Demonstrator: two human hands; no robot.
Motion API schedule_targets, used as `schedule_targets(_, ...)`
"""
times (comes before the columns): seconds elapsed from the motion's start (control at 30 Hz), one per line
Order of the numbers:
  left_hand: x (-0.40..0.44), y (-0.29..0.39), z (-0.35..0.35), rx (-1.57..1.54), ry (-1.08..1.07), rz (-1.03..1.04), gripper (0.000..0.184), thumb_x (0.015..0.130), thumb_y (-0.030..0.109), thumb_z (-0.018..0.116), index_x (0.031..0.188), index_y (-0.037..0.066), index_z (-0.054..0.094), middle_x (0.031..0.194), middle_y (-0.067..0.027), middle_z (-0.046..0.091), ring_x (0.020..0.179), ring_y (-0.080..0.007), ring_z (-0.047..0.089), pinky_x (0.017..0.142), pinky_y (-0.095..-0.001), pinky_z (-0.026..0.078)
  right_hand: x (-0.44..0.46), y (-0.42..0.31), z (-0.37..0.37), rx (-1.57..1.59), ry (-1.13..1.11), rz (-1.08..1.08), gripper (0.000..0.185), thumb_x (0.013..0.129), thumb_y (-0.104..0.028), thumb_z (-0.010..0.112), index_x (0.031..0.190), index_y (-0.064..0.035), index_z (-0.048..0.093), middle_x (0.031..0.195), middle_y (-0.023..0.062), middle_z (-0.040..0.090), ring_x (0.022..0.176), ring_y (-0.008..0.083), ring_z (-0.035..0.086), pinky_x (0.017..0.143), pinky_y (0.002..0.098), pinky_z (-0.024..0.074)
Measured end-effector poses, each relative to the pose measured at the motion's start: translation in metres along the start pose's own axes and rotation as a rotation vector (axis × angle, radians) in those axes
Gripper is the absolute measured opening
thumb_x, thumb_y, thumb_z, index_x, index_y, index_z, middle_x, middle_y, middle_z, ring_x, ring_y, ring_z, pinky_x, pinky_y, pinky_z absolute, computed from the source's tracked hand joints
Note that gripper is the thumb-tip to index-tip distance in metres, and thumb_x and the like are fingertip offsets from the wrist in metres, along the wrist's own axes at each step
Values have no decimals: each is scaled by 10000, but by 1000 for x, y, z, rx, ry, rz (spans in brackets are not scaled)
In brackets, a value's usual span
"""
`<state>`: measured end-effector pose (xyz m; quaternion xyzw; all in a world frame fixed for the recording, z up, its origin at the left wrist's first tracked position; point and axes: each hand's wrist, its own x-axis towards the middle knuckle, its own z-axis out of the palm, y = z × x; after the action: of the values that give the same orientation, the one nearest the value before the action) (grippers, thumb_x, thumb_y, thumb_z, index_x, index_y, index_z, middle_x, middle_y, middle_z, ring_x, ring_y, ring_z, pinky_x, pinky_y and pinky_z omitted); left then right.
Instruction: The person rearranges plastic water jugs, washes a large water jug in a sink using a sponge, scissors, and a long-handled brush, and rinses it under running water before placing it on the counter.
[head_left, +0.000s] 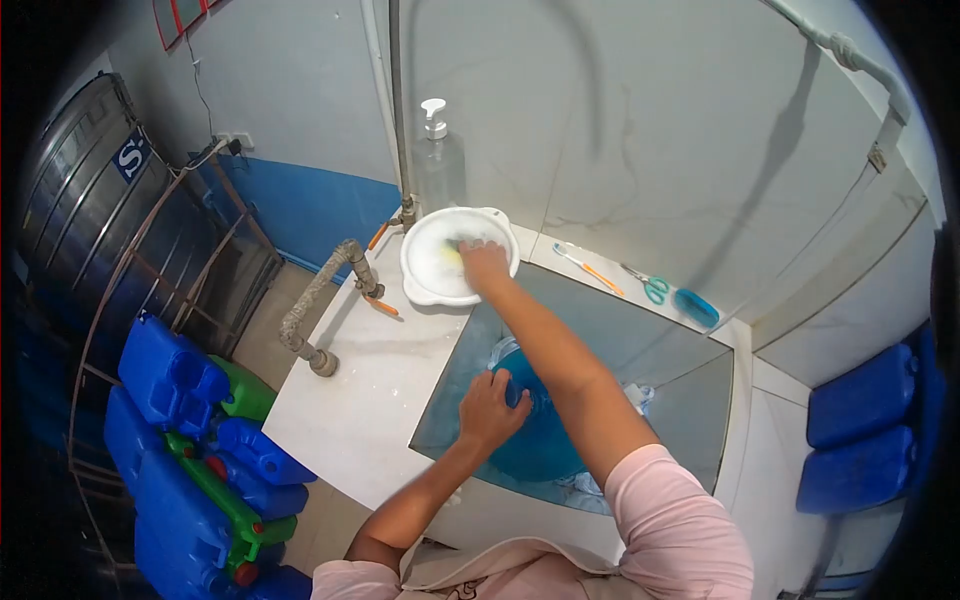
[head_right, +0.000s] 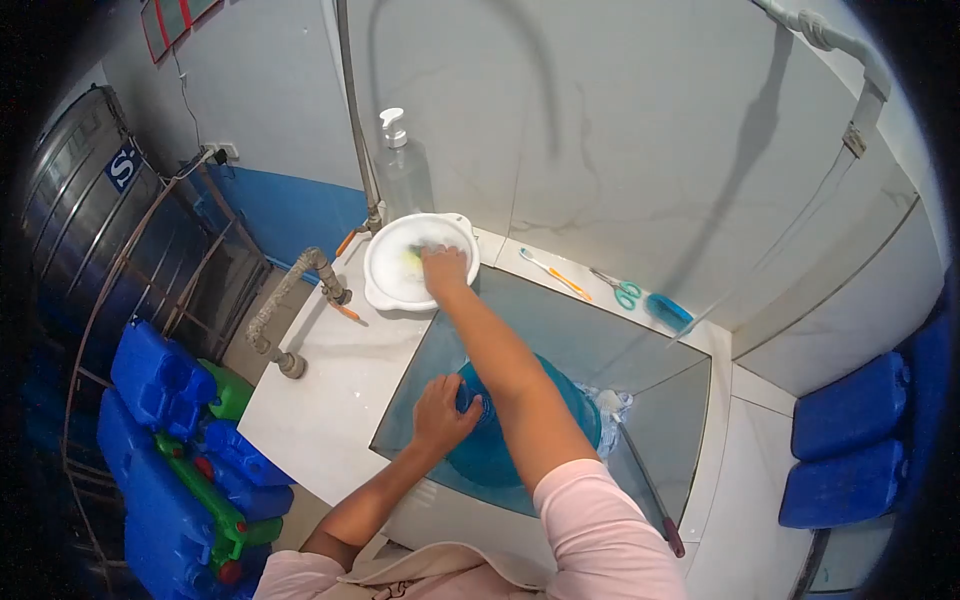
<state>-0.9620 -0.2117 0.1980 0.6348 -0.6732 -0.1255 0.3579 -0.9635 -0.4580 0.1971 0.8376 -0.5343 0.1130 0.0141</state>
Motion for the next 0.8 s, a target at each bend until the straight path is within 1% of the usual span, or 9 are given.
schedule_targets(0.13, 13, -1, 1, -88, -49, 176, 274, 700, 218, 659, 869, 63, 507, 809, -124, 500, 776, -328, 513, 653, -422, 430, 5, 17, -19, 180, -190, 30, 473, 749, -188, 606, 1201, -91, 505, 1081, 196, 552, 971, 294, 577, 810, 422, 460)
schedule_targets(0.2, 27, 5, 0, -160, -80, 288, 264, 695, 192, 655, 877, 58, 519, 816, -133, 504, 791, -338, 511, 670, -423, 430, -11, 33, -36, 385, 153, 51, 489, 722, -117, 584, 1202, -85, 496, 1002, 180, 579, 910, 261, 598, 748, 393, 484)
schedule_targets(0.37, 57, 19, 23, -311, -100, 433, 246, 689, 166, 641, 882, 59, 531, 824, -135, 509, 783, -350, 532, 660, -421, 445, -142, 116, -121, 1068, 114, 217, 370, 699, -61, 552, 1067, -49, 594, 958, 161, 573, 878, 251, 580, 781, 334, 469)
schedule_targets(0.43, 60, 33, 29, -330, -117, 408, 248, 688, 170, 641, 891, 69, 541, 843, -123, 516, 777, -352, 550, 664, -424, 460, -184, 162, -93, 946, -148, 275, 370, 707, -80, 556, 1074, -59, 600, 1029, 174, 554, 921, 300, 556, 830, 371, 442)
schedule_targets(0.5, 63, 49, 40, -290, -102, 410, 254, 697, 181, 636, 905, 67, 545, 849, -136, 521, 776, -362, 553, 665, -432, 465, -235, 167, -65, 370, 40, 221, 360, 714, -114, 581, 1067, -46, 590, 1037, 193, 554, 980, 350, 524, 867, 430, 413)
schedule_targets(0.57, 65, 68, 52, -249, -83, 403, 260, 707, 192, 631, 919, 65, 550, 855, -148, 526, 775, -372, 557, 666, -441, 469, -273, 140, -94, 204, 234, 175, 354, 750, -229, 591, 1014, 7, 580, 1170, 213, 485, 1113, 343, 438, 916, 467, 374)
schedule_targets(0.67, 64, 93, 61, -4, -5, 201, 303, 735, 235, 621, 975, 65, 550, 895, -193, 522, 791, -399, 568, 675, -455, 482, -314, 104, -91, 158, 378, 155, 401, 737, -226, 597, 1027, 47, 549, 1181, 221, 491, 1077, 355, 469, 904, 458, 390)
schedule_targets(0.73, 62, 111, 47, 103, -168, 66, 338, 759, 262, 605, 1023, 61, 541, 936, -229, 502, 806, -421, 573, 684, -468, 484, -330, 110, -88, 210, 360, 54, 407, 742, -207, 587, 1052, 51, 533, 1177, 222, 499, 1064, 358, 482, 898, 453, 393)
schedule_targets(0.8, 56, 117, 25, 51, -290, 228, 345, 774, 270, 596, 1041, 60, 536, 962, -231, 498, 825, -417, 575, 694, -471, 484, -332, 127, -87, 263, 336, -41, 415, 746, -188, 577, 1077, 56, 517, 1172, 223, 507, 1050, 360, 494, 891, 449, 397)
